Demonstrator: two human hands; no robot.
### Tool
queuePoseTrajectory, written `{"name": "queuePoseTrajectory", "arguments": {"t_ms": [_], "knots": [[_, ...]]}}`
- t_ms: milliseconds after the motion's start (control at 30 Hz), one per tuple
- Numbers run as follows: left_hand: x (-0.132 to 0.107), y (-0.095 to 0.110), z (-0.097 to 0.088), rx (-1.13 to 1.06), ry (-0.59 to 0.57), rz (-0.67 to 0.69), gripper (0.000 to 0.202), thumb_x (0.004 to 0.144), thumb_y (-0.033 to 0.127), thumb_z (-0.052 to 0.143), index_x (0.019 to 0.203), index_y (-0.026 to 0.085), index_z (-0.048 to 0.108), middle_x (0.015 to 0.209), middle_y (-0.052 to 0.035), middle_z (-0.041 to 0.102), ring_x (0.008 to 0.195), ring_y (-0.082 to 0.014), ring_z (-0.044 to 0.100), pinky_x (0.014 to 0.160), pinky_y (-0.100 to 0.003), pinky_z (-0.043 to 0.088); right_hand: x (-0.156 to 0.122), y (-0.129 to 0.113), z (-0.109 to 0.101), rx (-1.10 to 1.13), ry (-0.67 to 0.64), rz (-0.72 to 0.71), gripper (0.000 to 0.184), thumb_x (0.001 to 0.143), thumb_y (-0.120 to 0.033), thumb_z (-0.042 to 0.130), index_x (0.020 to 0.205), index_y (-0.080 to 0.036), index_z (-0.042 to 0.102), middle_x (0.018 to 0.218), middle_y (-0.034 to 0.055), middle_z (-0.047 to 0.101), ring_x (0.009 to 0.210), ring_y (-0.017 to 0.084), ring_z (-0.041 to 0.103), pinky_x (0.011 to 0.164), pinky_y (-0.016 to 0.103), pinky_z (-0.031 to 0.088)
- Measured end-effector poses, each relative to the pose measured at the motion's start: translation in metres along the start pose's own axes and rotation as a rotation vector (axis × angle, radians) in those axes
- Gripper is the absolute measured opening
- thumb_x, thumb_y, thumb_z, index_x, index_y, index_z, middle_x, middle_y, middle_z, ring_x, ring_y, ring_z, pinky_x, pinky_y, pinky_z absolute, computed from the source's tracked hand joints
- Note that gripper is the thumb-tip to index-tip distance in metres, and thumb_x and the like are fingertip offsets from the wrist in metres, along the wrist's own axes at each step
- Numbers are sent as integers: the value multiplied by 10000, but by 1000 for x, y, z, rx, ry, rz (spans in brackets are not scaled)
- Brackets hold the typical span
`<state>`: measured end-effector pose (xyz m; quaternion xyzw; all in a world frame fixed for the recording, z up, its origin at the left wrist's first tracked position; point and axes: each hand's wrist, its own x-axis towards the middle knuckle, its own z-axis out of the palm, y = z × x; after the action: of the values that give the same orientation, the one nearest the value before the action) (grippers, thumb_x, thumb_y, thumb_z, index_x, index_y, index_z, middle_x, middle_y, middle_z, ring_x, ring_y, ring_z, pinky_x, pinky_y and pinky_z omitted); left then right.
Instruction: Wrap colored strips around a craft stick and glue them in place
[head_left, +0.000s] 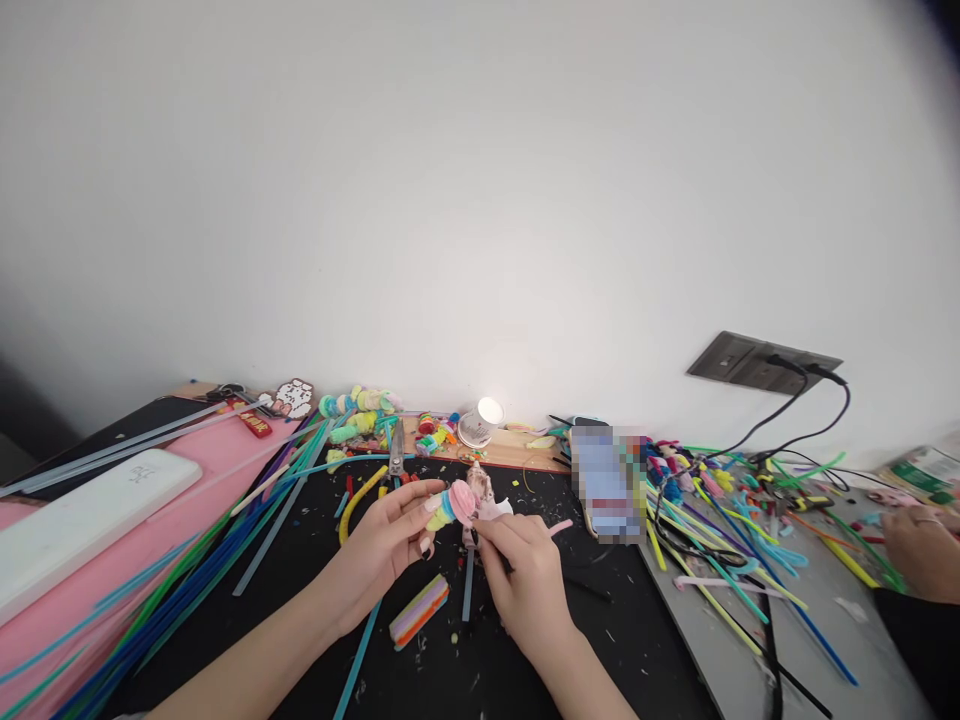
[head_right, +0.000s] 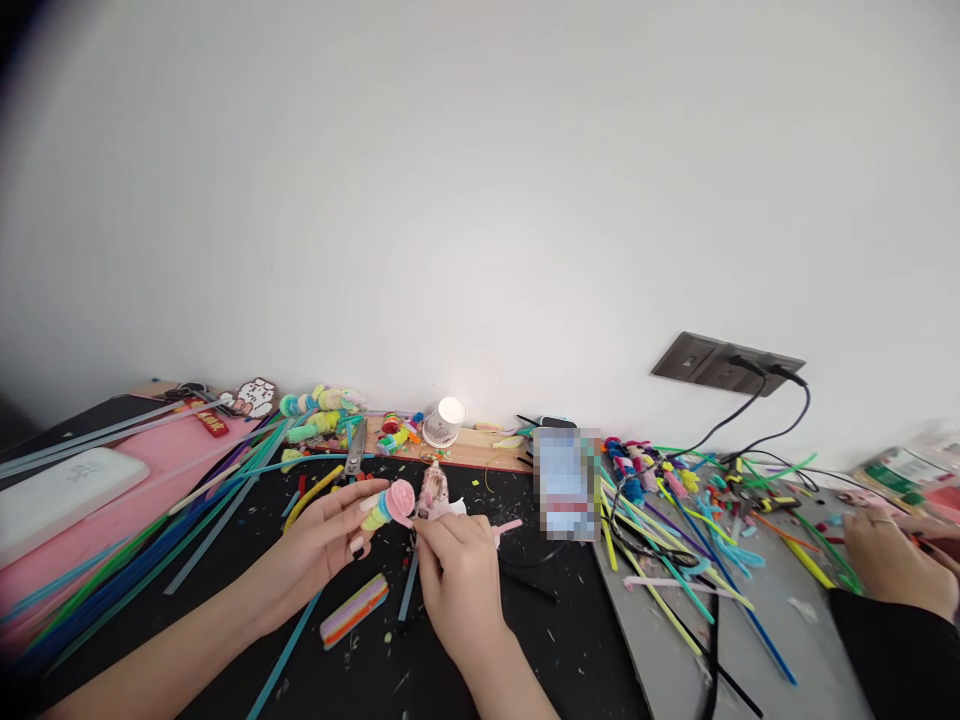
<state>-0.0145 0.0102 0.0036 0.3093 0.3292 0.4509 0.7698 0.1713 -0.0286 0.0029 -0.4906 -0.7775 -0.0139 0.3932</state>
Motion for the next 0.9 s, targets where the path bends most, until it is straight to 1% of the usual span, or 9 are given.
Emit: {"name": "queuePoseTrajectory", "arguments": {"t_ms": [133,300,400,600,733,900], "knots": [[1,1,-2,-3,-72,-49,296,796,320,759,1044,170,695,775,12,616,563,-50,486,580,-197,443,0,1,-1,64,8,25,244,898,-84,508,966,-221,699,794,35,727,708,196,637,662,299,433],[0,1,-2,-9,-117,-93,215,803,346,752,921,170,719,800,-10,653,676,-96,583,693,-240,510,1,0,-3,149,24,56,243,897,-78,499,947,-201,703,809,50,730,707,191,658,637,289,488],[0,1,-2,-32,-125,-119,202,794,353,760,883,176,724,819,-15,670,715,-109,603,725,-249,522,3,-1,-4,194,34,68,237,895,-75,493,926,-189,699,800,54,727,704,184,670,622,274,513],[0,2,-3,-104,-141,-162,190,786,347,770,873,182,734,803,-8,669,709,-100,608,725,-228,533,6,-4,-6,213,83,47,213,888,-82,510,887,-197,689,765,46,727,673,178,678,605,261,529],[1,2,-5,-125,-144,-198,211,759,341,795,874,175,735,801,-13,677,685,-96,615,690,-213,540,6,-6,-6,234,72,59,208,890,-81,512,884,-195,685,773,46,725,686,175,677,617,260,531],[3,0,-7,-123,-120,-209,224,781,337,776,939,191,713,832,-13,687,679,-94,627,676,-210,547,5,-7,-6,252,57,67,204,894,-91,506,879,-192,682,762,46,712,674,171,666,609,252,525]]}}
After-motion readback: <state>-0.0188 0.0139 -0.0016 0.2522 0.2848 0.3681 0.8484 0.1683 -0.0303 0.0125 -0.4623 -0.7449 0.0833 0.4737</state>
